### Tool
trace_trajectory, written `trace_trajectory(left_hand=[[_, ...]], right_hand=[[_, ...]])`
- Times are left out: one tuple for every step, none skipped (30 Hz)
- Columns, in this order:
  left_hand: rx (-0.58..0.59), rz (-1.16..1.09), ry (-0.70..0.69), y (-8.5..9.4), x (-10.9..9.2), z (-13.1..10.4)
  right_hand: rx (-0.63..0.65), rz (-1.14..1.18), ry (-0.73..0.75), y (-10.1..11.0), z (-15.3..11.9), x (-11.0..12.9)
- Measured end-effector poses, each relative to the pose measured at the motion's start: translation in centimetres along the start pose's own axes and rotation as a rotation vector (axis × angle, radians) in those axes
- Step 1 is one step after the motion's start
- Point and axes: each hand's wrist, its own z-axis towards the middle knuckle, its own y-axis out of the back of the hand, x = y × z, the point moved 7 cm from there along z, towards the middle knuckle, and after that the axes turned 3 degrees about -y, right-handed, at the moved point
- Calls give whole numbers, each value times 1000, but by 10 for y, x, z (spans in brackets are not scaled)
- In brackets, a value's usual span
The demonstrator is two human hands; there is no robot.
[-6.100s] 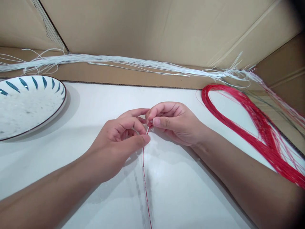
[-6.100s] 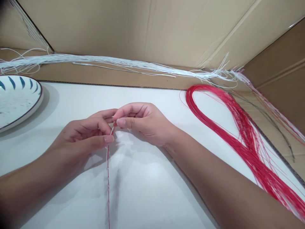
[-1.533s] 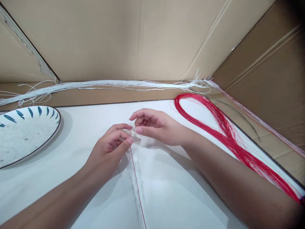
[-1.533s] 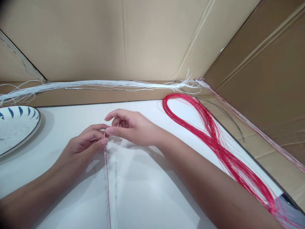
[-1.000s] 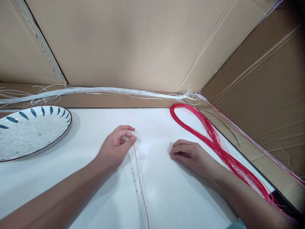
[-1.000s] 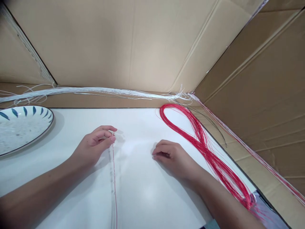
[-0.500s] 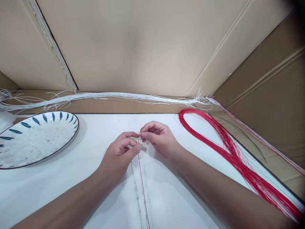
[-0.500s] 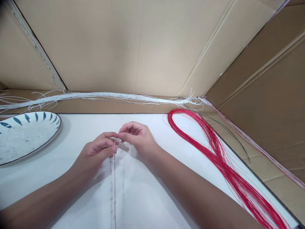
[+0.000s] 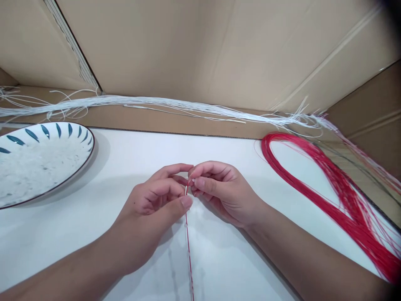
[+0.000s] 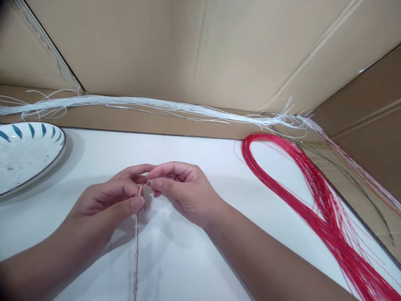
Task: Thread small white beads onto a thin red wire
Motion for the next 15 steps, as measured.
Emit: trace_trajectory(left_hand=[[9,7,-4,0,0,0],[20,16,-7,-1,-1,-1],[28,29,-9,-1,-1,-1],[32,45,-11,-2,-1,-1],[38,67,-17,-3,-2,0],[43,89,-29,-3,-2,0],[50,111,-40,-4,-3,0],[59,125,-53,-5,-3,1],[71,134,-65,-6,-4,1],[83,137,-75,-6,-4,1],[91,137,-77,-7,-4,1],[92,137,-73,-7,-4,1],[93,137,-68,-6,-5,1],[91,138,-62,-6,-5,1],[88,139,-56,-6,-5,1]], right_hand=[[1,5,-3,0,0,0],[4,11,-3,-1,-1,0],[9,18,-1,-1,-1,0],[15,24,1,-2,-1,0],[20,28,3,-2,-2,0],[26,28,4,-3,-2,0],[31,26,4,-4,-2,0],[35,22,2,-4,-2,-1],[41,17,-1,-4,-2,-1],[47,14,-4,-4,-3,-2],[53,13,-7,-5,-3,-2],[60,13,-6,-5,-3,-2],[68,14,-3,-5,-3,-1],[75,15,0,-5,-3,-1],[79,14,2,-6,-3,0]])
